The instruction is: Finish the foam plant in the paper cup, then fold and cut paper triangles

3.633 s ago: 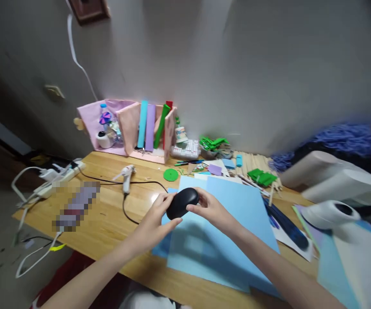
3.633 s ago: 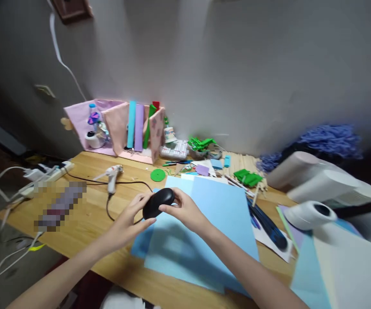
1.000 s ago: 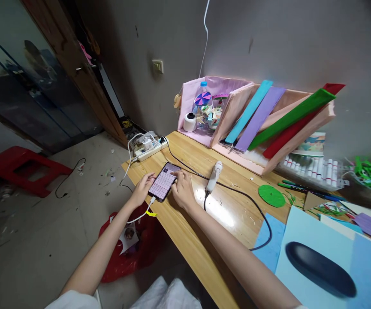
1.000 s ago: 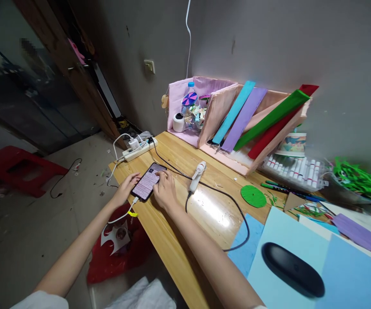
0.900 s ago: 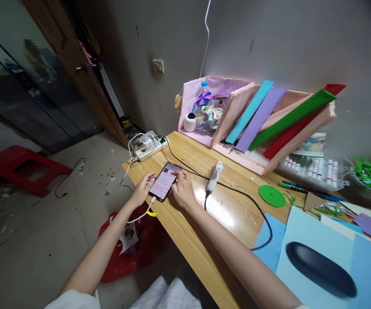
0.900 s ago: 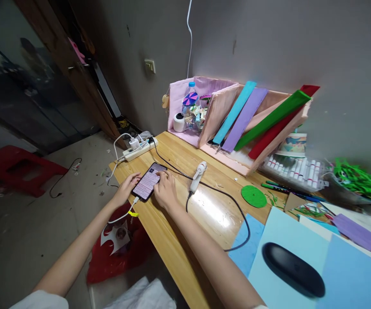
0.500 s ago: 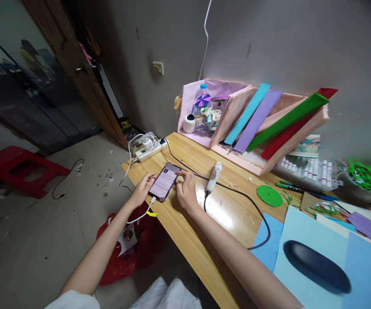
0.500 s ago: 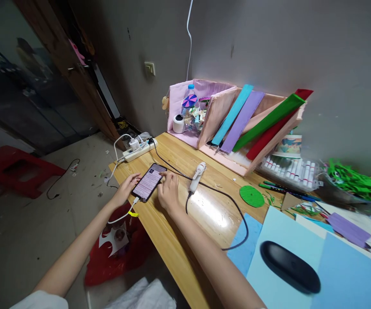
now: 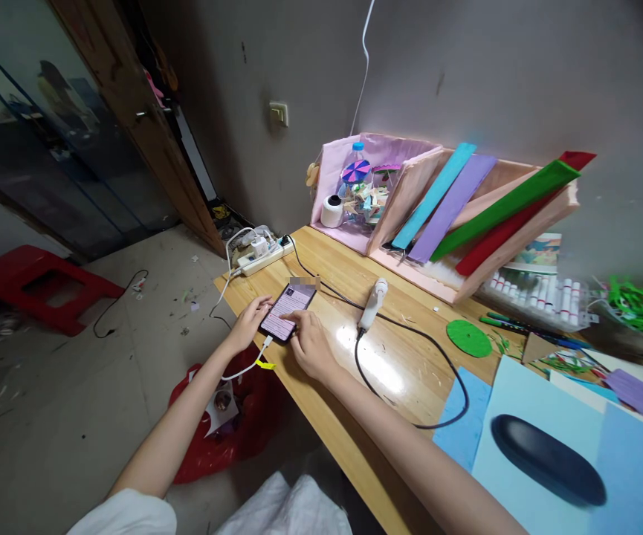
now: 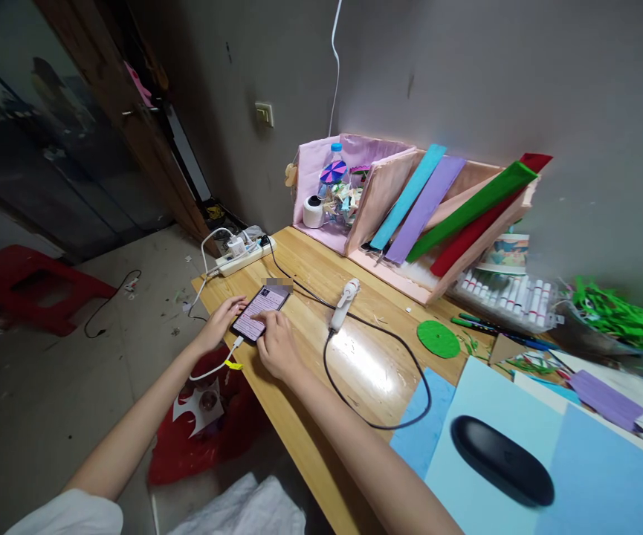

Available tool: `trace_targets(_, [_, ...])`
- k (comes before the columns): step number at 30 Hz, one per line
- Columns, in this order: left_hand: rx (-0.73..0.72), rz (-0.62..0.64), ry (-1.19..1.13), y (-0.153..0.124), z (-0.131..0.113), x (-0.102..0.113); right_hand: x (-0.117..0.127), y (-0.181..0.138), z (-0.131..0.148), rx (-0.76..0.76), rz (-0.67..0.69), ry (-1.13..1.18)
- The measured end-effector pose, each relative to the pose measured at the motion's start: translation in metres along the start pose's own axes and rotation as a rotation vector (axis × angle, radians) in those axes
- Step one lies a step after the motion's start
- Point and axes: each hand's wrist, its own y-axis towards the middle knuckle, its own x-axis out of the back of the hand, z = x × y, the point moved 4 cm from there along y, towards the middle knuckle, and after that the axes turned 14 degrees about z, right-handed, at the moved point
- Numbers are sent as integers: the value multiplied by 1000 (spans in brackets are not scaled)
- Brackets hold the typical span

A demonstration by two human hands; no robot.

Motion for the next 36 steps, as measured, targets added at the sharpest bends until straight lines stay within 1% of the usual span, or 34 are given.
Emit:
trace_targets(4, [-2, -5, -4, 0, -1, 0, -1, 1, 5, 61, 88, -17])
trace_targets(7, [-2, -4, -6, -1, -3, -1, -1, 0, 5, 57, 96, -26])
trace_targets(13, [5, 1, -10, -1, -3, -1, 0, 0, -1, -30, 7, -21])
trace_targets(19, [3, 9, -16, -1, -3, -1, 0, 0, -6, -106, -13, -28])
trace_targets(24, [2, 3, -2, -1, -1, 0, 1, 1, -14, -217, -104, -33])
trace_targets(26, [2, 4, 0, -1, 0, 0, 2, 0, -15, -220, -131, -24])
trace_targets(29, [1, 7, 0, -1, 1, 0, 5, -2, -13, -185, -162, 0])
trace_targets(31, [2, 7, 1, -1, 0, 0, 7, -3, -10, -160, -150, 12])
trace_targets(36, [1, 1, 2, -1, -1, 0, 3, -2, -9, -134, -40, 26])
